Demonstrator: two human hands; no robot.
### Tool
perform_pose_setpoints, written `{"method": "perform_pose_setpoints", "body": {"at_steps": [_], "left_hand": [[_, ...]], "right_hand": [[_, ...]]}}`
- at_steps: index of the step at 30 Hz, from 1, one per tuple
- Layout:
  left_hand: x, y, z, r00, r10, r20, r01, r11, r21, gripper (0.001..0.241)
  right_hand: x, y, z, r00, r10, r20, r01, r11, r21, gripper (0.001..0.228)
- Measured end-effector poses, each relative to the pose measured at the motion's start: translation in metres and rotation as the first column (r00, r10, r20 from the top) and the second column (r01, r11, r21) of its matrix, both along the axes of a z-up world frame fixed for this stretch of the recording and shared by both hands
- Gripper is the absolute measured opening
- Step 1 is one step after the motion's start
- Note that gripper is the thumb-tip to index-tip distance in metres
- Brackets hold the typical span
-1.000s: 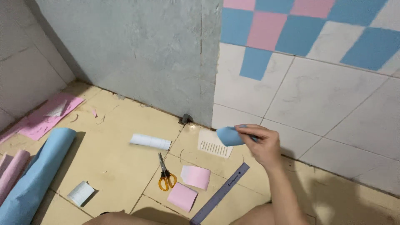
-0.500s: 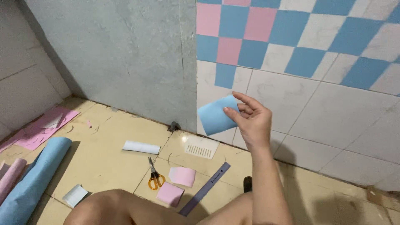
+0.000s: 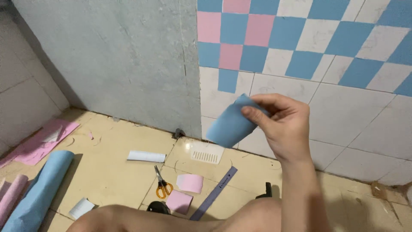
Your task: Cutting small pieces of colored vinyl and applying them to wall tiles to create a pattern
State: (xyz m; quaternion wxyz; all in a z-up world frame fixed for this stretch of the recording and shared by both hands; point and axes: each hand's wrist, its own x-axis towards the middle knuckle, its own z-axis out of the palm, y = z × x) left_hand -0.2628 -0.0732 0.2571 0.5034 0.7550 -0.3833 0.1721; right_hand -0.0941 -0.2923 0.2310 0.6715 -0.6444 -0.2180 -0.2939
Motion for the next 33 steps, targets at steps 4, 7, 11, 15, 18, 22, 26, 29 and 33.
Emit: {"method": "perform_pose_setpoints", "body": {"at_steps": [4,7,11,15,18,22,26,29,33], "left_hand": [[0.014,0.011,0.022,0.995,-0.047,0.086,0.052,0.997,-0.053,0.016],[0.024,0.008,0.021,0.986,-0.086,0.146,0.101,0.990,-0.097,0.019],[0.058,-0.005,0.015,0.973,-0.133,0.187,0.160,0.977,-0.140,0.022],[0.125,-0.015,-0.012,0.905,0.316,0.285,-0.337,0.941,0.026,0.033],[0.164,-0.010,-0.043,0.787,0.462,0.409,-0.464,0.880,-0.102,0.018],[0.198,-0.002,-0.080,0.514,0.647,0.564,-0.615,0.736,-0.284,0.018],[0.219,0.006,-0.105,0.651,0.604,0.459,-0.520,0.796,-0.309,0.022],[0.226,0.012,-0.118,0.750,0.547,0.372,-0.458,0.835,-0.304,0.027],[0.236,0.022,-0.140,0.853,0.463,0.241,-0.402,0.877,-0.263,0.028]], "right_hand": [[-0.003,0.007,-0.004,0.998,0.046,0.040,-0.044,0.998,-0.051,0.017],[0.000,0.003,-0.009,0.996,0.057,0.062,-0.053,0.997,-0.052,0.017],[-0.011,0.000,-0.008,0.962,0.255,0.103,-0.239,0.961,-0.142,0.010],[0.022,0.011,-0.041,0.938,0.341,0.067,-0.327,0.931,-0.165,0.009],[0.044,0.041,-0.053,0.991,0.031,0.127,-0.013,0.990,-0.143,0.014],[0.068,0.073,-0.082,0.969,-0.050,0.243,0.050,0.999,0.003,0.014],[0.086,0.096,-0.108,0.975,0.118,0.189,-0.135,0.988,0.081,0.023],[0.100,0.093,-0.131,0.990,0.120,0.077,-0.126,0.989,0.077,0.016],[0.120,0.090,-0.172,0.964,0.264,-0.043,-0.243,0.932,0.268,0.018]]}}
